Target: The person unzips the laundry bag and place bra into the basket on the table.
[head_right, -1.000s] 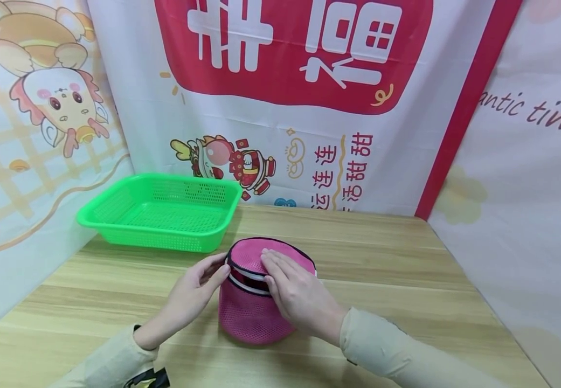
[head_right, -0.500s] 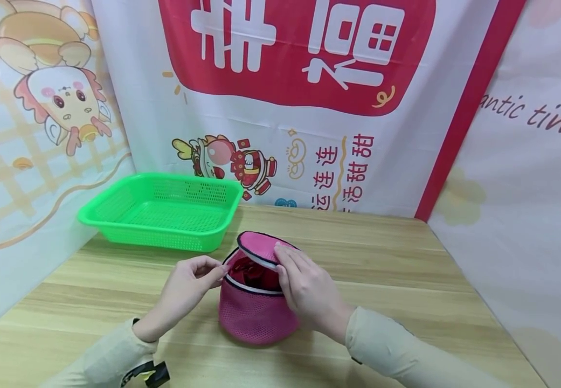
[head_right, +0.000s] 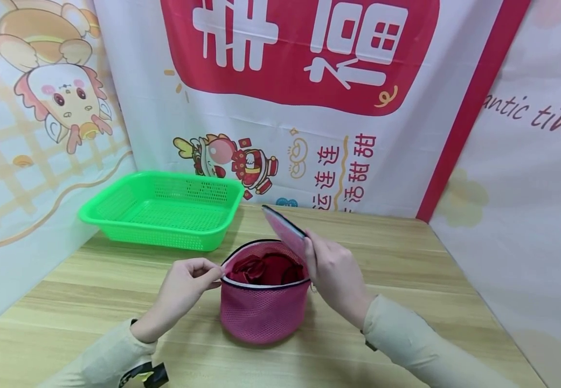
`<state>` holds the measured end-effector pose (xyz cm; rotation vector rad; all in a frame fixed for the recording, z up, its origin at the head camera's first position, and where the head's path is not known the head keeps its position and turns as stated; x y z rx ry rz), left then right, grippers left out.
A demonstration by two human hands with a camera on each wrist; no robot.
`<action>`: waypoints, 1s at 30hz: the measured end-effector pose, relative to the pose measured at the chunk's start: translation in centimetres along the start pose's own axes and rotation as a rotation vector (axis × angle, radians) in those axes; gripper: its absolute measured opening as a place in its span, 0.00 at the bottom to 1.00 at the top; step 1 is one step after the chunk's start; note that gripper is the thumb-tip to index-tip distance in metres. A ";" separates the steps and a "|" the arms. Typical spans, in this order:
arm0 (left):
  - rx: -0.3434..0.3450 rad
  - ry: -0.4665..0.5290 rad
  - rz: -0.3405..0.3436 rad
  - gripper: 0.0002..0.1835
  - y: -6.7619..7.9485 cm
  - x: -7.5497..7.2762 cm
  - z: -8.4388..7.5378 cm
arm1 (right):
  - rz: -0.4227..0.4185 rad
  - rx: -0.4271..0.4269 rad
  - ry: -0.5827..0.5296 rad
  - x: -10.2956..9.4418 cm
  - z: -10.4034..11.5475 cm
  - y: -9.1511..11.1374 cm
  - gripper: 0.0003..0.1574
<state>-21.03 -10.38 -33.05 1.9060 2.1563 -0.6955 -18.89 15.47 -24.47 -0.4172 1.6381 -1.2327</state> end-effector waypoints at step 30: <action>-0.019 0.003 0.013 0.05 0.3 -0.1 -0.1 | -0.119 1.004 -0.659 -2.9 -8.0 4.7 0.18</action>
Point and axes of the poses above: each hand's wrist, its own y-axis away from the middle knuckle, its own x-axis out of the palm, z = x × y, the point moved 7 cm from there along -y, towards the middle knuckle, and after that the axes turned 8 degrees about -y, right-handed, at the moved point
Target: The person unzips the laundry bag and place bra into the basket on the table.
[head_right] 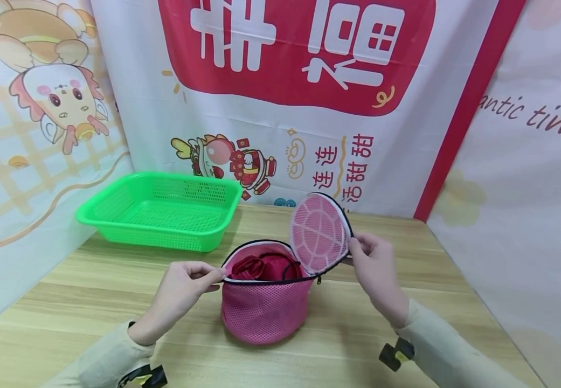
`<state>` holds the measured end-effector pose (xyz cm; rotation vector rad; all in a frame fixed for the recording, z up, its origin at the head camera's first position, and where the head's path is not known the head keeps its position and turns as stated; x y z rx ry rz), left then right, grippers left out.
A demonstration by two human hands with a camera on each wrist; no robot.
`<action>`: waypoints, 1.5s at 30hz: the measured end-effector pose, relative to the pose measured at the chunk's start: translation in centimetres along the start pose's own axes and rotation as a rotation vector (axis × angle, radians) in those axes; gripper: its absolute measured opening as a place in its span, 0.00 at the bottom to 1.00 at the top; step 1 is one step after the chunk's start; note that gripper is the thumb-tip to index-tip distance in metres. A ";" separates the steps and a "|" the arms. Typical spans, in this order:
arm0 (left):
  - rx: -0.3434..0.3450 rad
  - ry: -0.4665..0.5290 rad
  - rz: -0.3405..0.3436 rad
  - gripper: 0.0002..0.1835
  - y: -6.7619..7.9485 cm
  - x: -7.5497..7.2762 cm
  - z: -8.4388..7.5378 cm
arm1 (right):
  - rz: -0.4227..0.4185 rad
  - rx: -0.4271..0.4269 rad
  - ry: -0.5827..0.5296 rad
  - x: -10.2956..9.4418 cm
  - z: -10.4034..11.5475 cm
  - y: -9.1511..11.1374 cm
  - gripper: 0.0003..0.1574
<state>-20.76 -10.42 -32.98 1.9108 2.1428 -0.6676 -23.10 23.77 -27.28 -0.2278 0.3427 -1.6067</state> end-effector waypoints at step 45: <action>-0.010 0.083 0.152 0.07 -0.3 1.1 -0.6 | 0.128 0.559 -0.192 -5.3 -6.8 3.6 0.14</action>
Point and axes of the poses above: each hand's wrist, its own y-axis away from the middle knuckle, its own x-axis out of the palm, z = x × y, the point moved 7 cm from there along -y, towards the middle knuckle, and after that the axes turned 8 degrees about -y, right-handed, at the moved point
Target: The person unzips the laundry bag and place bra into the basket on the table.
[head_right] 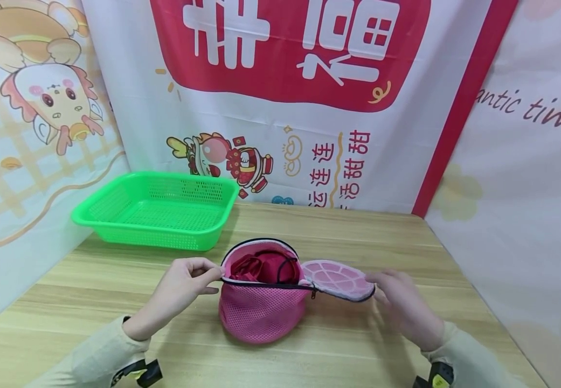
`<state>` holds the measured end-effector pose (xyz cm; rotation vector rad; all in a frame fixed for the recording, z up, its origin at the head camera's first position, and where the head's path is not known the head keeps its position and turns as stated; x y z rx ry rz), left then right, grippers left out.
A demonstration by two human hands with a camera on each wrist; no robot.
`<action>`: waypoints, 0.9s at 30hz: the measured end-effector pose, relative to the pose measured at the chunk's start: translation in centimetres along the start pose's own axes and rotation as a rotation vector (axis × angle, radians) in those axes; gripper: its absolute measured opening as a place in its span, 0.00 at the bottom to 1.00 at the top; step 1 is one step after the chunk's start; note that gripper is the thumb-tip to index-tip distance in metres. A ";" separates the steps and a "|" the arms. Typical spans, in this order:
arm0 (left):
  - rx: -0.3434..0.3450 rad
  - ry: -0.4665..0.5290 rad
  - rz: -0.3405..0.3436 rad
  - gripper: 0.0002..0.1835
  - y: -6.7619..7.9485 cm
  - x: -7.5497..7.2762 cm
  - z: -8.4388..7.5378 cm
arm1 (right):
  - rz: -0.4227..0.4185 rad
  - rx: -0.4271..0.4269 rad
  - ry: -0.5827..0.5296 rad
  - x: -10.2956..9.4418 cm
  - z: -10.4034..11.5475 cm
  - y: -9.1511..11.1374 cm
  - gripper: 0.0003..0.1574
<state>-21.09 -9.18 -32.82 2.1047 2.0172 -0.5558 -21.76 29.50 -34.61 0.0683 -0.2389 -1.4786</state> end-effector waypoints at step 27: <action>0.038 -0.088 -0.029 0.04 -0.1 -0.5 -0.2 | 0.286 -0.613 0.422 10.5 0.2 0.4 0.31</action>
Point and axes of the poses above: each hand's wrist, its own y-axis away from the middle knuckle, its own x-axis out of the palm, z = x × y, the point moved 7 cm from there along -y, towards the middle knuckle, and after that the axes turned 8 degrees about -y, right-handed, at the moved point
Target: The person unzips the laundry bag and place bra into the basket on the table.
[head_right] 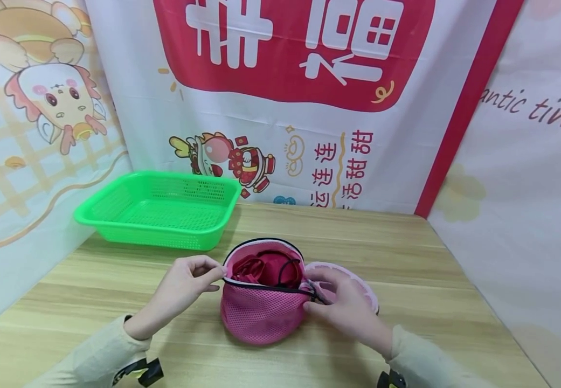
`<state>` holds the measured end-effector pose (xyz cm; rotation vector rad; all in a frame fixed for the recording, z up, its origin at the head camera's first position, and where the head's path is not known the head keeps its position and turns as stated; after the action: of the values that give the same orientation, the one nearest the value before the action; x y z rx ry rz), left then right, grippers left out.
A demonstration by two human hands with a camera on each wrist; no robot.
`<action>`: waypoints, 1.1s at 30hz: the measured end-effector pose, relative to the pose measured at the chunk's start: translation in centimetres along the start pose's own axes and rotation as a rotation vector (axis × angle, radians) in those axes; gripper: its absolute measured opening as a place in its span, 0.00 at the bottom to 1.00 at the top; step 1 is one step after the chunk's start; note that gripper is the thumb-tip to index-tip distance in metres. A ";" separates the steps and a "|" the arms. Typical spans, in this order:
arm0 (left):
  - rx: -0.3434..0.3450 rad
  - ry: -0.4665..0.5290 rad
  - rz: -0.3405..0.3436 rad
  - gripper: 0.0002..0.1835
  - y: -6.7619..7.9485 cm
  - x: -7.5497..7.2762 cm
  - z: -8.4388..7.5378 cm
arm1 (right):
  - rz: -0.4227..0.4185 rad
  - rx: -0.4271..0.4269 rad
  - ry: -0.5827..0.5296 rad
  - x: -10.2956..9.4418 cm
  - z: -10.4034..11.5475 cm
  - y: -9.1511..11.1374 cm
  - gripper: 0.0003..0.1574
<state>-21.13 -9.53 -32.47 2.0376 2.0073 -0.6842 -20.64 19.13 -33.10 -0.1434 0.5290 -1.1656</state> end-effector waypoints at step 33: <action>0.814 -0.565 0.308 0.31 -3.3 1.7 -8.0 | -0.050 -0.365 0.311 0.9 1.6 -0.2 0.23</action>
<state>-22.96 -4.15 -25.67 2.0726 1.1400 -1.9550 -19.81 17.97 -31.92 -0.2923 1.0171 -1.1372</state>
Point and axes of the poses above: each hand's wrist, its own y-axis away from the middle knuckle, its own x-axis out of the palm, z = x × y, the point moved 7 cm from there along -y, towards the middle knuckle, and after that the axes turned 8 degrees about -y, right-handed, at the moved point
